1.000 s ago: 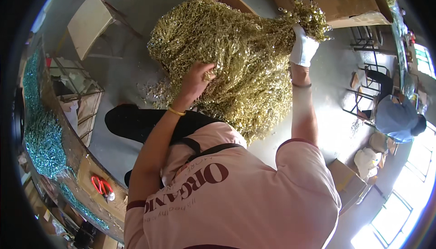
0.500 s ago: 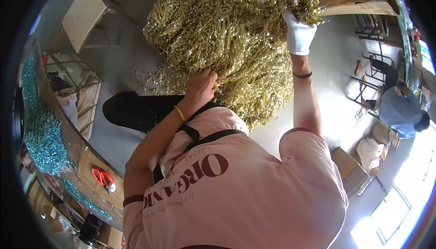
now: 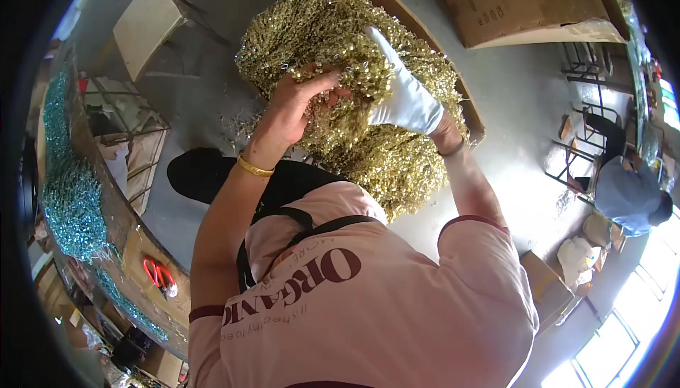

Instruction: Cutting long strips of gold tinsel garland into smaller pieces using a pair of pliers/cutters and sorting them.

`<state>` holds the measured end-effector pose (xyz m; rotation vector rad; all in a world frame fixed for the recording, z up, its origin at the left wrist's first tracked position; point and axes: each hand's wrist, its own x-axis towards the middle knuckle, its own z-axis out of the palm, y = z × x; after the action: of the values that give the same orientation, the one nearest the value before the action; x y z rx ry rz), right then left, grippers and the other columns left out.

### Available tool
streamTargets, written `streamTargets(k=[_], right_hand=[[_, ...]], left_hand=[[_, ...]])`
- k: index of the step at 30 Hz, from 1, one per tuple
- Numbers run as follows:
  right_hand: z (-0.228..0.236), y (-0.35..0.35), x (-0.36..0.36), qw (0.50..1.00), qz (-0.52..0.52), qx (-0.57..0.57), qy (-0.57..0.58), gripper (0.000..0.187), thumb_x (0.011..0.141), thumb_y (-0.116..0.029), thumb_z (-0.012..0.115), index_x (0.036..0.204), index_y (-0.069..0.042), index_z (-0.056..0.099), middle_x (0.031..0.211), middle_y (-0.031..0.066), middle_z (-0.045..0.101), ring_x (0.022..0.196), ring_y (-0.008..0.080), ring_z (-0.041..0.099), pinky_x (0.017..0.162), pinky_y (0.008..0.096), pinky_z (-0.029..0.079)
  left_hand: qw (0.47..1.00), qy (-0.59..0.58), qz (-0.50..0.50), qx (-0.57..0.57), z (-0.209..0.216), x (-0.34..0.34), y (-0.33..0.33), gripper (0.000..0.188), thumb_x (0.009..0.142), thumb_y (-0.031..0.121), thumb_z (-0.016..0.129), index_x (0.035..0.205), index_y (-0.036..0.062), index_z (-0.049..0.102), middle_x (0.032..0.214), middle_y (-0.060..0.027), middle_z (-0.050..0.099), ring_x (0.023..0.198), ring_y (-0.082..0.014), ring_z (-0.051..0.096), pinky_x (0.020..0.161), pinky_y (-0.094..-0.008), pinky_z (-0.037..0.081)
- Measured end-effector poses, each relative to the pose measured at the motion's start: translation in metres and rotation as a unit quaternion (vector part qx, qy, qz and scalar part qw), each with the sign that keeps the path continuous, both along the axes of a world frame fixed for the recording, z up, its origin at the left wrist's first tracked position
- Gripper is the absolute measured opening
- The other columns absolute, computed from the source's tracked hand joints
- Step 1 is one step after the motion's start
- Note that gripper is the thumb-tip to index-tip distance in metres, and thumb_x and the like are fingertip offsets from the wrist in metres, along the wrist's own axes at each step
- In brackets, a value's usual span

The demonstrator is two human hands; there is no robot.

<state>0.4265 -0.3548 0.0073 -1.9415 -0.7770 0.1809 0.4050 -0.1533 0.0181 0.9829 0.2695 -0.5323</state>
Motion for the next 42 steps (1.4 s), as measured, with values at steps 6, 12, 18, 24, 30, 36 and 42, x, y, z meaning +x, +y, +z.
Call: streamTargets(k=[6,12,18,24,30,36,42], right_hand=[[-0.019,0.016,-0.014,0.992,-0.117,-0.018,-0.031,0.085,0.064,-0.014,0.075,0.134,-0.002,0.028,0.132,0.0164,0.04,0.122,0.0276,0.039,0.102,0.0357,0.031],[-0.026,-0.052,0.031,0.947,-0.144,0.279,0.062,0.035,0.08,-0.01,0.059,0.114,-0.007,0.053,0.095,0.0079,0.064,0.076,0.0163,0.064,0.067,0.0246,0.052],[-0.021,-0.098,0.059,0.819,-0.366,-0.316,-0.309,0.025,0.079,0.0,0.053,0.098,-0.01,0.065,0.09,0.0107,0.066,0.078,0.0178,0.063,0.075,0.0267,0.049],[0.003,-0.117,0.066,0.804,-0.456,-0.259,-0.282,0.032,0.078,0.0,0.052,0.107,-0.012,0.062,0.089,0.0128,0.065,0.077,0.0217,0.063,0.071,0.0288,0.049],[-0.008,-0.137,0.077,0.8,-0.372,-0.273,-0.384,0.05,0.063,0.006,0.053,0.11,-0.009,0.058,0.086,0.0165,0.063,0.081,0.0331,0.062,0.069,0.0305,0.049],[-0.009,-0.094,0.071,0.838,-0.492,-0.16,-0.173,0.039,0.08,-0.021,0.062,0.056,0.004,0.045,0.046,0.0052,0.031,0.046,0.0098,0.028,0.04,0.0326,0.027],[0.009,-0.092,0.107,0.826,-0.453,-0.181,-0.281,0.036,0.078,-0.022,0.065,0.055,0.001,0.05,0.044,0.0055,0.038,0.043,0.0113,0.034,0.041,0.0323,0.031]], left_hand=[[0.982,-0.106,-0.032,0.15,-0.009,-0.001,-0.005,0.021,0.082,0.019,0.062,0.095,0.0027,0.063,0.08,-0.0115,0.065,0.055,-0.011,0.058,0.04,-0.0226,0.045],[0.942,-0.181,0.057,0.277,-0.029,-0.004,0.008,0.024,0.081,0.024,0.063,0.095,0.0047,0.061,0.078,-0.0059,0.064,0.055,-0.009,0.057,0.046,-0.0232,0.05],[0.667,-0.515,-0.206,0.498,-0.104,-0.034,-0.032,0.034,0.075,0.005,0.064,0.106,0.0175,0.06,0.09,-0.0059,0.056,0.065,-0.013,0.055,0.052,-0.0217,0.05],[0.664,-0.484,-0.263,0.507,-0.119,-0.033,-0.026,0.041,0.071,-0.002,0.063,0.106,0.0191,0.061,0.089,-0.0021,0.053,0.062,-0.0109,0.051,0.047,-0.0197,0.048],[0.764,-0.498,-0.09,0.401,-0.101,-0.038,-0.02,0.045,0.072,0.002,0.066,0.113,0.0202,0.056,0.092,-0.0042,0.058,0.072,-0.0123,0.058,0.054,-0.0217,0.052],[0.721,-0.555,-0.163,0.383,-0.058,-0.048,-0.062,0.041,0.076,0.005,0.061,0.115,0.0135,0.053,0.106,-0.0061,0.058,0.079,-0.0164,0.062,0.059,-0.0251,0.053],[0.521,-0.508,-0.474,0.497,-0.127,-0.063,-0.079,0.04,0.081,0.003,0.051,0.12,0.002,0.045,0.102,-0.0074,0.056,0.07,-0.02,0.056,0.062,-0.0322,0.051]])
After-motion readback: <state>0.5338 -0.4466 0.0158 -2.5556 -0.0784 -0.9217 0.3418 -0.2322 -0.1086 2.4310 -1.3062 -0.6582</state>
